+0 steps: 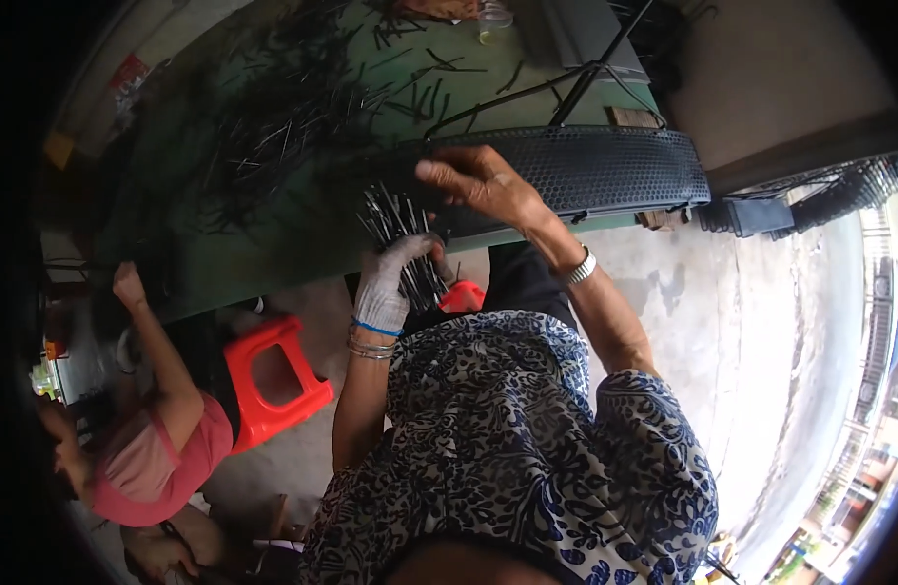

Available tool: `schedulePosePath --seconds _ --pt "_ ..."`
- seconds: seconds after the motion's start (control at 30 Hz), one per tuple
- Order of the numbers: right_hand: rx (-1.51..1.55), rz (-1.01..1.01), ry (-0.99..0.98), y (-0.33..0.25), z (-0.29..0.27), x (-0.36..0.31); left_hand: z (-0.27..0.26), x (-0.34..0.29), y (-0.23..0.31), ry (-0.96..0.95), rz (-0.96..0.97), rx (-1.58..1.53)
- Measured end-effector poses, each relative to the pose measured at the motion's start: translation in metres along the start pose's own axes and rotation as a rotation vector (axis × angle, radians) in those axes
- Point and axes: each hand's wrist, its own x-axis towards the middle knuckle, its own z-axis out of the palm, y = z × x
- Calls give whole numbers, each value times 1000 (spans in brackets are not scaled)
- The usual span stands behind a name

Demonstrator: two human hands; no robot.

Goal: Sorting thin metal strips and inserting them into a grid-like rack on a work table.

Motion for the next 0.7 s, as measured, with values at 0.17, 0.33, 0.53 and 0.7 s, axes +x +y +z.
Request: schedulePosePath --seconds 0.17,0.33,0.53,0.7 --pt "-7 -17 -38 15 -3 -7 8 -5 -10 31 81 328" --pt "167 60 -147 28 -9 -8 5 -13 -8 -71 -56 222" --pt "17 -215 148 8 7 13 -21 -6 -15 -7 36 64" --pt "-219 -497 480 16 33 54 -15 1 -9 40 -49 -250"
